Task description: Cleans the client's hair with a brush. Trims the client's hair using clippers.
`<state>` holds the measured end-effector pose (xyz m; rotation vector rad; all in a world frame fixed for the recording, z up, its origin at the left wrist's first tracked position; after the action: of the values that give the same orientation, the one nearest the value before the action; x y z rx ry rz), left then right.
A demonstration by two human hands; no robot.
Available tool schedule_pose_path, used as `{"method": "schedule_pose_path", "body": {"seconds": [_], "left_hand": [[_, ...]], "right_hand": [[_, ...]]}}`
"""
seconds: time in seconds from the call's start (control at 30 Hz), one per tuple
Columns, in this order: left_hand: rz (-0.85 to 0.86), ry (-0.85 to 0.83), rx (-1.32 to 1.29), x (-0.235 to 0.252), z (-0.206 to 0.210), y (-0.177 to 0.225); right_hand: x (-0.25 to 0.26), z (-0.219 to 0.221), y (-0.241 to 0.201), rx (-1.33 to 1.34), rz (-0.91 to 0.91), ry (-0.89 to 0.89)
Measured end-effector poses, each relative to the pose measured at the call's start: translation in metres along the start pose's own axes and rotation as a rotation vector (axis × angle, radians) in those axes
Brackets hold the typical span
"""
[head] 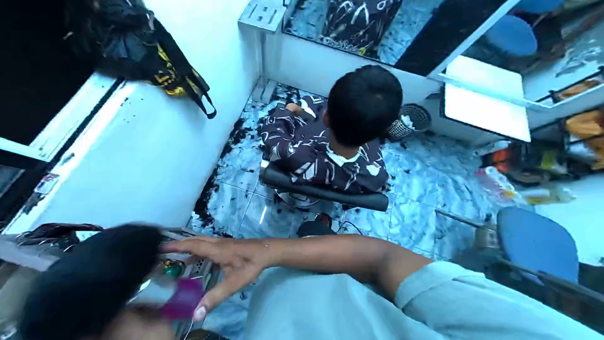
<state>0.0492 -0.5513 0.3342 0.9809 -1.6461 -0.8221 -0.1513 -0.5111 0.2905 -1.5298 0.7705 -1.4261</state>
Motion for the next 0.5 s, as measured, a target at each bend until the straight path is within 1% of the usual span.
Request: {"method": "schedule_pose_path", "body": {"seconds": [0.03,0.07,0.1,0.13,0.2,0.27,0.3,0.33,0.37,0.4,0.43,0.47,0.5], "left_hand": [[-0.019,-0.038,-0.134,-0.002,0.043,0.004],[-0.029,-0.066,-0.233,-0.004,0.08,0.006],[-0.06,-0.075,-0.324,-0.009,0.112,0.008],[-0.119,-0.082,-0.395,-0.019,0.137,0.008],[-0.344,-0.096,-0.47,-0.044,0.178,0.011],[-0.589,-0.122,-0.592,-0.063,0.216,0.028],[-0.643,-0.171,-0.68,-0.072,0.232,0.03],[-0.65,-0.24,-0.79,-0.081,0.246,0.025],[-0.615,-0.333,-0.875,-0.091,0.257,0.016],[-0.55,-0.419,-0.903,-0.1,0.266,0.006],[-0.459,-0.484,-0.83,-0.109,0.273,-0.003],[-0.379,-0.514,-0.717,-0.114,0.28,-0.012],[-0.345,-0.522,-0.605,-0.12,0.284,-0.019]], "right_hand": [[-0.018,-0.006,-0.012,-0.022,0.013,0.053],[-0.036,-0.013,-0.023,-0.037,0.081,0.133],[-0.054,-0.023,-0.034,-0.044,0.171,0.2],[-0.073,-0.035,-0.04,-0.08,0.219,0.253],[-0.109,-0.056,-0.042,-0.24,0.229,0.329],[-0.142,-0.07,-0.043,-0.448,0.236,0.372],[-0.155,-0.076,-0.044,-0.543,0.226,0.407],[-0.168,-0.085,-0.047,-0.642,0.21,0.442],[-0.181,-0.097,-0.053,-0.771,0.196,0.461],[-0.198,-0.114,-0.062,-0.938,0.195,0.476],[-0.218,-0.136,-0.072,-1.108,0.237,0.513],[-0.242,-0.165,-0.083,-1.235,0.354,0.59],[-0.266,-0.2,-0.093,-1.272,0.587,0.711]]}}
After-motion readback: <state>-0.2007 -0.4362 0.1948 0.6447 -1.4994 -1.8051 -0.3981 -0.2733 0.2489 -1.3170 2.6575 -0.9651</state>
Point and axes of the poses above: each hand's wrist, its own x-axis towards the middle knuckle, its own z-axis out of the palm, y = z × x, the point moved 1 cm from there along x, towards the middle knuckle, and after that the axes turned 3 degrees about -z, right-handed, at the moved point
